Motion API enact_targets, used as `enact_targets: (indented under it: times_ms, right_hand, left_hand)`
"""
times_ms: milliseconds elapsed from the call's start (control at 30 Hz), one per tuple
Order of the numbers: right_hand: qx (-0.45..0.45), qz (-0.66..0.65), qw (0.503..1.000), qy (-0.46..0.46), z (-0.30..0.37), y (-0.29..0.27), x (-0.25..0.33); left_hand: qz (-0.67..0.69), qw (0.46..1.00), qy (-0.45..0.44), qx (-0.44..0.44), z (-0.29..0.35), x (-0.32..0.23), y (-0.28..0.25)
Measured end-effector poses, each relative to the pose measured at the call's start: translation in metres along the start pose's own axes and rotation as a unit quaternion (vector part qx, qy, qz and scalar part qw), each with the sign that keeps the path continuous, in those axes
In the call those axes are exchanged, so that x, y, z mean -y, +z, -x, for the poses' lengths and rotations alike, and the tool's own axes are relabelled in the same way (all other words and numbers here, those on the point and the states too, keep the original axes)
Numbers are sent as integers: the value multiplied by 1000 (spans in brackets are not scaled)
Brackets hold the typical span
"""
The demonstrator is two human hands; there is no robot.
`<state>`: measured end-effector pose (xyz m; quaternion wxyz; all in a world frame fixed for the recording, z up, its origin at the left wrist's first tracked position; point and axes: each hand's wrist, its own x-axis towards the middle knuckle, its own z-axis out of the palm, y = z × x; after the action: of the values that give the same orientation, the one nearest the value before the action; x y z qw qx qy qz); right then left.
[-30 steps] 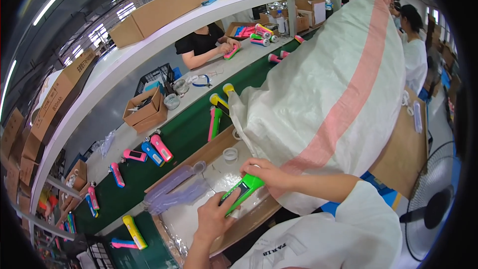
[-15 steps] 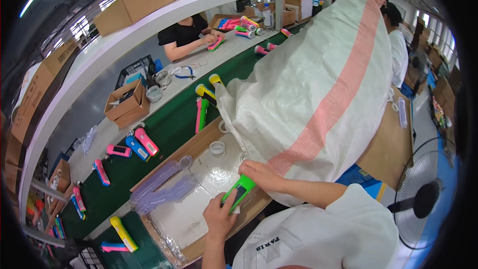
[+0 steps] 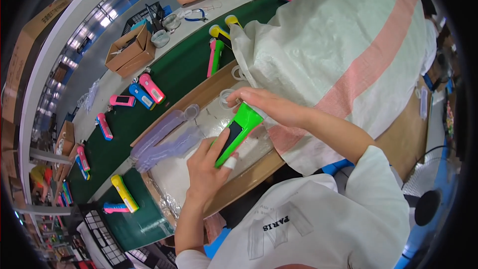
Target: Assembling the bodies and caps of various colored plastic flashlights on a factory assembly line.
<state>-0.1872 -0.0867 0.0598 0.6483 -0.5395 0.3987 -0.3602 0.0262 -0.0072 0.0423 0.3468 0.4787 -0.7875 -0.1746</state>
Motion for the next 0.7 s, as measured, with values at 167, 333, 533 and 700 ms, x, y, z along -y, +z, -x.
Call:
enact_targets:
  times_ms: [167, 333, 533, 700]
  right_hand:
    - [76, 74, 981, -160, -3, -22, -18]
    - [3, -173, 980, 102, -3, -22, -50]
    - [-36, 21, 996, -84, 2, -15, -30]
    - [-10, -51, 999, -5, -19, -11, -14]
  left_hand:
    - [68, 995, -31, 64, -11, -7, 6]
    - [-134, 987, 65, 67, -6, 3, 18]
    - [-24, 995, 18, 90, -20, -4, 10]
    - [-80, 996, 24, 12, -13, 9, 12]
